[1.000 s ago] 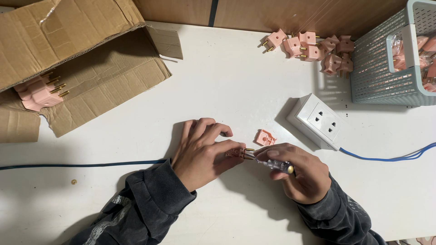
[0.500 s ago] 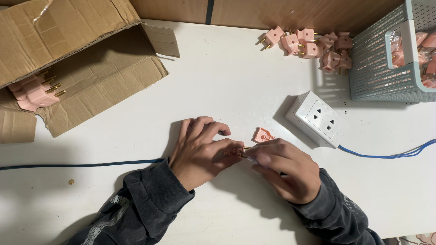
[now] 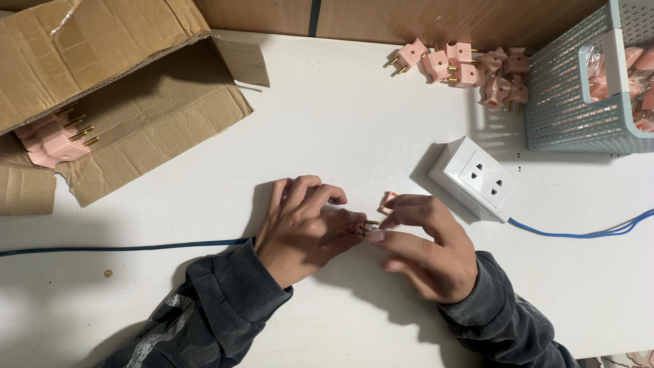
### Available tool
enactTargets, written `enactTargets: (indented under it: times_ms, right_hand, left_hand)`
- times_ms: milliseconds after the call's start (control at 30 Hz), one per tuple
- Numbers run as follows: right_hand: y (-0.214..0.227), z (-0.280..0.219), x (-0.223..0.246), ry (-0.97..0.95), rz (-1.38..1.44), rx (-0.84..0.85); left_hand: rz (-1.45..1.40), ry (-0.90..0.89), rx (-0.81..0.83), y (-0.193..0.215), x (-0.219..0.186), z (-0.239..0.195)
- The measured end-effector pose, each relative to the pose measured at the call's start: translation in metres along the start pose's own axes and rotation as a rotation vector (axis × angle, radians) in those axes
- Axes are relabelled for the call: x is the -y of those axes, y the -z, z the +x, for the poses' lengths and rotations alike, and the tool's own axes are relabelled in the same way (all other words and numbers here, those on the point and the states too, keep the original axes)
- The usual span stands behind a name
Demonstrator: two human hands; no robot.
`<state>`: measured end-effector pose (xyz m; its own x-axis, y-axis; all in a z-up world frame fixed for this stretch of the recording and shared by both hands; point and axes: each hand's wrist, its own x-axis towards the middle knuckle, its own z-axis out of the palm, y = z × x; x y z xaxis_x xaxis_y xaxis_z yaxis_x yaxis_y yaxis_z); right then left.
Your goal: The person assembles a power plug by inserting a blue electrical wire into the plug housing and tightening the internal screws with a screwdriver.
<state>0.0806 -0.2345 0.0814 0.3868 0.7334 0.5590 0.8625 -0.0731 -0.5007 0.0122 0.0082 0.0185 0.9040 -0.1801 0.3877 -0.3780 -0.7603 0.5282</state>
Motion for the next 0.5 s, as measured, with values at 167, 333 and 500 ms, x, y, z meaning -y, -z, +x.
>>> enactTargets:
  times_ms: [167, 333, 500]
  right_hand:
    - [0.000, 0.018, 0.008, 0.050, 0.055, -0.012]
    - [-0.004, 0.019, 0.003, 0.068, 0.053, -0.033]
    - [-0.009, 0.005, -0.007, -0.038, 0.237, -0.170]
  left_hand:
    - [0.042, -0.014, -0.027, 0.001, -0.001, 0.002]
    - [0.036, -0.043, -0.083, 0.000, -0.002, 0.002]
    - [-0.059, 0.022, 0.112, 0.000, 0.002, -0.002]
